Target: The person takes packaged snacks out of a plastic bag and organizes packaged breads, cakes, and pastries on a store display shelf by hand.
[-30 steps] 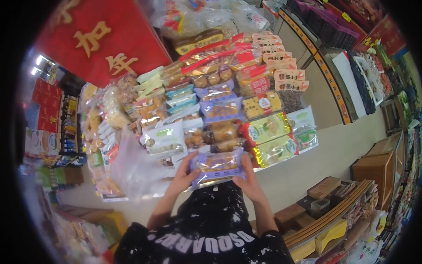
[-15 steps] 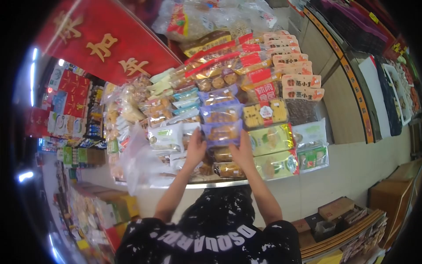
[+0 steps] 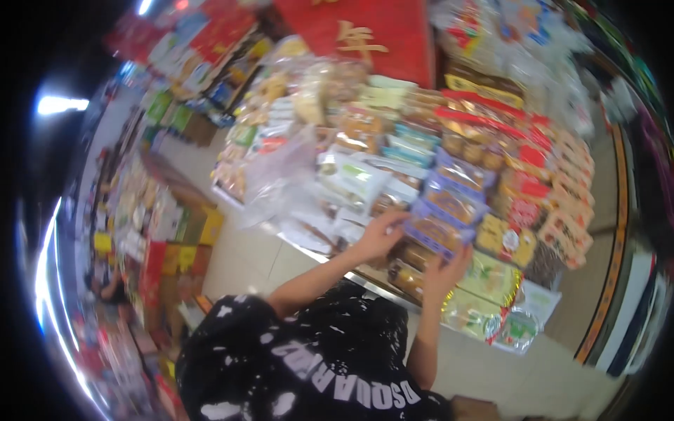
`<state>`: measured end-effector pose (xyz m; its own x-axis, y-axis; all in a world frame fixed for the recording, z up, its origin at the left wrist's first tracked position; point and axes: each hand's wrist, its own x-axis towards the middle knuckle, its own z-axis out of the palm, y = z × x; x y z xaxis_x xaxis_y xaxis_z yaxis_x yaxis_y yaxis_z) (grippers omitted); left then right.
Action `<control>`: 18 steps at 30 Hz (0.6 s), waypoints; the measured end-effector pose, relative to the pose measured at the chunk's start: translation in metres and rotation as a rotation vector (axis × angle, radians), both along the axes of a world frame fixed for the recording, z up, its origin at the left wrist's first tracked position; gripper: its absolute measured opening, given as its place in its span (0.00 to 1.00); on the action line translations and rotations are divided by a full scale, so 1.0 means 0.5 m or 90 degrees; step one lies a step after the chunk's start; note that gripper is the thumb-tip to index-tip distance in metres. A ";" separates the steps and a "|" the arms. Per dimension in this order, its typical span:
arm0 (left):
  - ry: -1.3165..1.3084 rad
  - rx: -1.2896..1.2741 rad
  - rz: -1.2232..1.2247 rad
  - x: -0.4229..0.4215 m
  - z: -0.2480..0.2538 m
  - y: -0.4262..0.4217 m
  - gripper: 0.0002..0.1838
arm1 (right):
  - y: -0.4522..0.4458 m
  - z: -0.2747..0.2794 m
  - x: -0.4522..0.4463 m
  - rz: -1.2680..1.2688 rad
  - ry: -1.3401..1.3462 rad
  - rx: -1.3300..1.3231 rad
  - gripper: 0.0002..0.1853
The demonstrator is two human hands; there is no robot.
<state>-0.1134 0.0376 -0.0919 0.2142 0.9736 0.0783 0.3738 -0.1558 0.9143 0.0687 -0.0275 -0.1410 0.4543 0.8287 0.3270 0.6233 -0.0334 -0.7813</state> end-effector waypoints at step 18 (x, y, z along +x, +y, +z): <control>-0.222 0.010 0.317 -0.764 -0.237 0.034 0.11 | 0.130 0.165 -0.684 0.934 0.522 -0.499 0.15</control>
